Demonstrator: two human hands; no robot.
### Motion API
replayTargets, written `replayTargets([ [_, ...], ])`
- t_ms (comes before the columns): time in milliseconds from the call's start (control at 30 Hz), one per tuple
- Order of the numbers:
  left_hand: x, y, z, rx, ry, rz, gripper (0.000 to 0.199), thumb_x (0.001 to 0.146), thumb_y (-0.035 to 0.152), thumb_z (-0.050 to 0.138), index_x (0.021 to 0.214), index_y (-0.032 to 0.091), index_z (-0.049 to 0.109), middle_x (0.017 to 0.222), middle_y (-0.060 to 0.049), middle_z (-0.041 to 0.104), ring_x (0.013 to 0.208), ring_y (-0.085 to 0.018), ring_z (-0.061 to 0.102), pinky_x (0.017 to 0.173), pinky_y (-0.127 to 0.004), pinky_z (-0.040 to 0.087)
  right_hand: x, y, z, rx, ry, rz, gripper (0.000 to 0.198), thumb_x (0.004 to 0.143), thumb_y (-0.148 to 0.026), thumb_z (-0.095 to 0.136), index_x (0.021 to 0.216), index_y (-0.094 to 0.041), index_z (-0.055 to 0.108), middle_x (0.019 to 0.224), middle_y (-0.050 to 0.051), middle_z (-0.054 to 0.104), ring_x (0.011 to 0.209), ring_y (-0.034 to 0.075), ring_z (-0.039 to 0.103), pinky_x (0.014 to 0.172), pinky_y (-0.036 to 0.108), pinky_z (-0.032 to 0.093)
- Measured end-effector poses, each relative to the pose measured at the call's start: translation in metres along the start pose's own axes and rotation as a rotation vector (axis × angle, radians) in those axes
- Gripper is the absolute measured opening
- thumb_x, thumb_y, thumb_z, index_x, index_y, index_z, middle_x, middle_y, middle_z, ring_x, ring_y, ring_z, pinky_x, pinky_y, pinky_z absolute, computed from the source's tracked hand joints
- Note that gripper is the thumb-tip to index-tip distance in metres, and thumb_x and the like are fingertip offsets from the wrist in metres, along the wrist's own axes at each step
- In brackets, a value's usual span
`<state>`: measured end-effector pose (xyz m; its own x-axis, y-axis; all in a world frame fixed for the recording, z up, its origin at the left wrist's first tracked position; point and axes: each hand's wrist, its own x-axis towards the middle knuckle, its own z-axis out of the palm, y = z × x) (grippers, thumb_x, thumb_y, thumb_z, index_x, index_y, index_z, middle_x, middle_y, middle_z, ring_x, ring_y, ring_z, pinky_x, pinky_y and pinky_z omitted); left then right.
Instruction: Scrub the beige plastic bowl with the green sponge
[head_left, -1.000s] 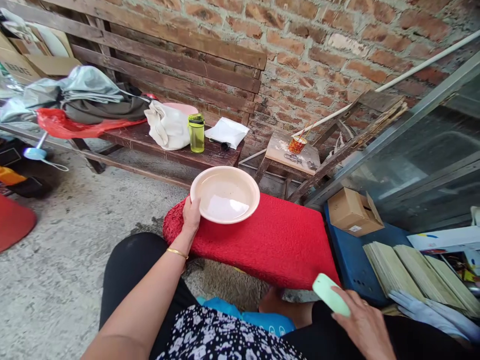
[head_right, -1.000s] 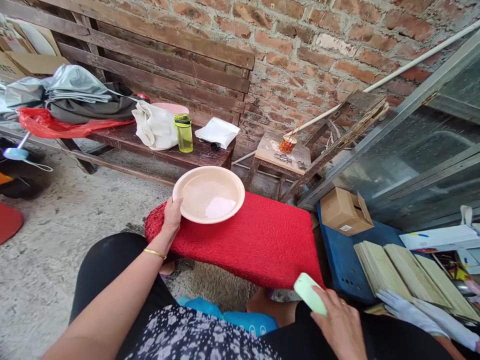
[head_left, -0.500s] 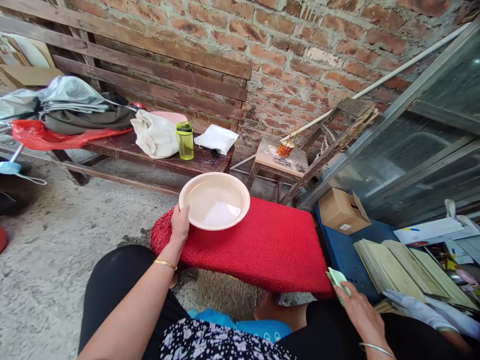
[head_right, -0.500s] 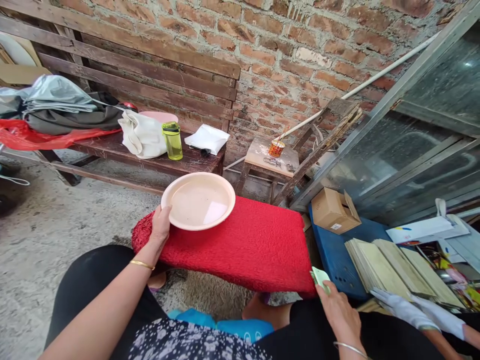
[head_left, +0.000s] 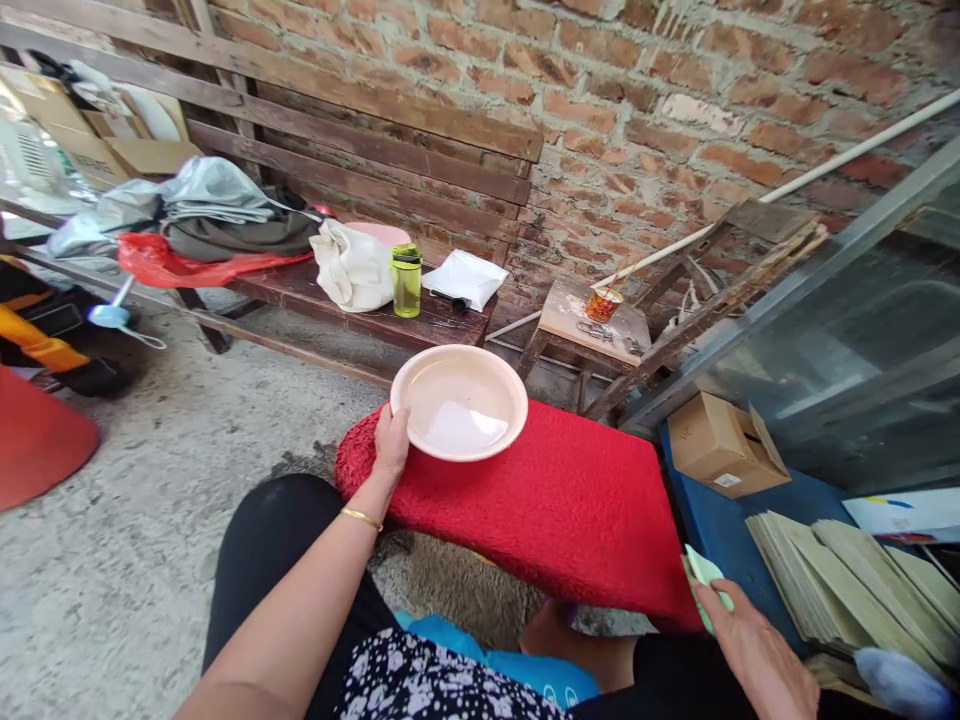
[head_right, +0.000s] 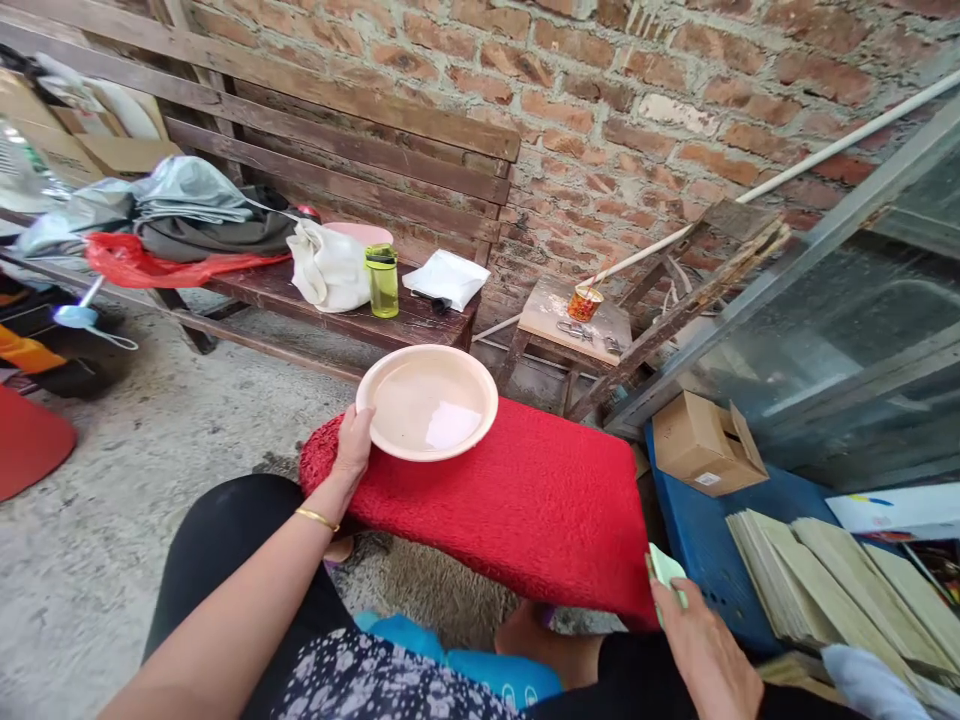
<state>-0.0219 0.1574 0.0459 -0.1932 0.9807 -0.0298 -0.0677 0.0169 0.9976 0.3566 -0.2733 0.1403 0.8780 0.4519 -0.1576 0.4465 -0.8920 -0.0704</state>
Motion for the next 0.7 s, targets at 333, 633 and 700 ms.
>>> replayTargets([
  [333, -0.005, 0.012, 0.001, 0.077, -0.021, 0.005, 0.024, 0.080, 0.039, 0.057, 0.092, 0.020, 0.066, 0.091, -0.006, 0.068, 0.088, -0.023, 0.061, 0.083, -0.035, 0.047, -0.082, -0.233, 0.061, 0.019, -0.032, -0.852, 0.040, 0.090, -0.044, 0.054, 0.126, -0.031, 0.062, 0.112, 0.006, 0.065, 0.101, 0.026, 0.065, 0.091, 0.038, 0.048],
  [633, -0.009, 0.020, 0.002, 0.155, -0.034, -0.020, 0.025, 0.085, 0.037, 0.053, 0.098, 0.020, 0.066, 0.102, -0.010, 0.070, 0.096, -0.027, 0.061, 0.087, -0.039, 0.045, -0.006, -0.144, 0.057, 0.151, 0.050, -0.327, 0.069, 0.081, -0.070, 0.041, 0.131, -0.025, 0.055, 0.115, 0.012, 0.062, 0.101, 0.034, 0.065, 0.085, 0.046, 0.053],
  [700, -0.008, 0.019, 0.002, 0.142, -0.033, -0.017, 0.026, 0.084, 0.038, 0.054, 0.098, 0.021, 0.066, 0.101, -0.009, 0.070, 0.095, -0.026, 0.061, 0.087, -0.039, 0.046, 0.002, -0.113, 0.052, 0.319, 0.124, -0.193, 0.086, 0.073, -0.080, 0.043, 0.133, -0.019, 0.051, 0.120, 0.016, 0.062, 0.111, 0.038, 0.062, 0.091, 0.050, 0.052],
])
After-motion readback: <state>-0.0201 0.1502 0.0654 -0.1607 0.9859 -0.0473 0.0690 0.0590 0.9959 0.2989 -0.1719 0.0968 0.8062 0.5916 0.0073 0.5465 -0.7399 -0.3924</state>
